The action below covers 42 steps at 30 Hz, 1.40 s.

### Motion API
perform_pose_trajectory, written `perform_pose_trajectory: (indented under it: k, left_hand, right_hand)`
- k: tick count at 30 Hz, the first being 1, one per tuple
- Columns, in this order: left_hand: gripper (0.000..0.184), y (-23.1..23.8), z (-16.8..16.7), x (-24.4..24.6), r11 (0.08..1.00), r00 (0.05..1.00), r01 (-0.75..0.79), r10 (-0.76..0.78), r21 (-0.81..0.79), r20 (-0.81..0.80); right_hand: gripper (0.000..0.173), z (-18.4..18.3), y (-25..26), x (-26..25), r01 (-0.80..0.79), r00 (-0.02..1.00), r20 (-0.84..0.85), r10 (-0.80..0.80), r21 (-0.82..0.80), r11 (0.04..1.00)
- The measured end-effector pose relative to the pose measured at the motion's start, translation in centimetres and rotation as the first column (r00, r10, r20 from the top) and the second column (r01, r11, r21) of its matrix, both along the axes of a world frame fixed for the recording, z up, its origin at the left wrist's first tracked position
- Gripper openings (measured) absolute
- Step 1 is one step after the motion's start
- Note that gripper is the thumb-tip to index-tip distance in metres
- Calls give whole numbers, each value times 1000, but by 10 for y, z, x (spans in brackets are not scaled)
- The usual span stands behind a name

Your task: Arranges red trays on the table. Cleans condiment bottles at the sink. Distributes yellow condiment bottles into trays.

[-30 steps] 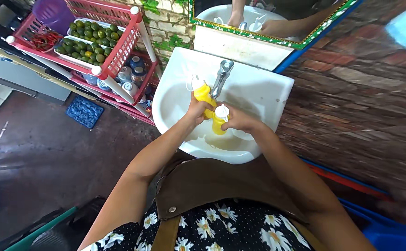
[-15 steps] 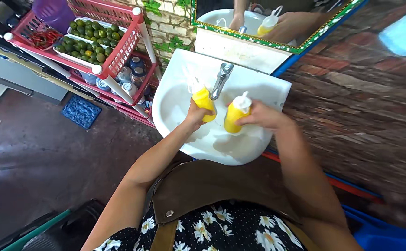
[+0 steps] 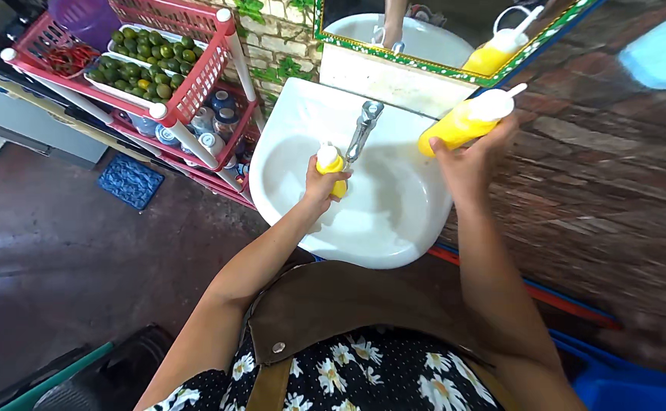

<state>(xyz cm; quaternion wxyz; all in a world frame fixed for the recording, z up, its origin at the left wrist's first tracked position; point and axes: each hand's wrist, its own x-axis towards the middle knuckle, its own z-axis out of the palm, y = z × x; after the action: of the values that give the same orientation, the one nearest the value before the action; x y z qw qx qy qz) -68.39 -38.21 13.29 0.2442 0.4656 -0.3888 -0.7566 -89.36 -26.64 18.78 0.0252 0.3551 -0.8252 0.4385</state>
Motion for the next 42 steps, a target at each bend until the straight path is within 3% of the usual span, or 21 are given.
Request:
perform_pose_trajectory:
  k: [2,3,5,7,9,11,14,20,25,29,31,33,35,36,38,42]
  left_hand:
    - [78,-3,-2,-2,1000,999,-22,22,5,-26]
    - [78,-4,-3,-2,1000,999,-29,30,6,-37]
    - [76,-4,-4,-1,1000,999,-18,18,-1,-38]
    - [78,-2,-5,0,1000,1000,17,-18,-13,-26]
    - [77,0,-4,2,998,999,50,-51,-38,-13]
    - [71,5,1,4,992,996,83,-81,-94,25]
    - [64,8,4,6,982,994,104,-96,-160,54]
    - [71,9,2,10,981,994,90,-78,-172,71]
    - [63,9,1,13,980,997,78,-77,-181,14]
    - [65,13,1,11,983,997,62,-69,-173,-31]
    - [67,13,6,14,991,999,48,-49,-126,-8]
    - [69,4,8,14,1000,999,10,-9,-7,46]
    - [72,-1,7,14,997,998,6,-11,75,68]
    - [70,-1,5,14,996,998,9,-16,94,66]
    - [62,0,6,15,993,999,34,-38,117,30]
    - [47,1,20,12,987,985,104,-86,119,-149]
  right_hand:
    - [115,-3,5,18,61,994,-84,-69,-89,994]
    - [110,-6,7,28,70,984,-147,-98,-181,981]
    - [81,-9,11,48,-16,956,-284,-75,-305,952]
    - [42,-7,8,64,-243,915,-378,143,-231,942]
    - [25,1,-7,75,-509,819,-346,457,-71,858]
    - [25,9,-28,82,-682,690,-307,656,28,731]
    - [25,17,-57,87,-788,545,-301,783,135,600]
    - [14,18,-88,79,-844,446,-163,880,250,475]
    - [17,33,-97,82,-823,478,80,875,388,414]
    - [13,37,-101,82,-825,437,108,893,443,350]
    - [11,29,-92,81,-851,460,29,887,301,431]
    - [12,17,-75,82,-773,626,-39,779,101,626]
    - [13,15,-53,80,-633,773,99,627,178,753]
    - [15,14,-45,78,-614,789,217,575,287,735]
    - [27,7,-37,76,-616,787,359,501,474,629]
    - [73,-12,-40,70,-656,755,435,491,486,577]
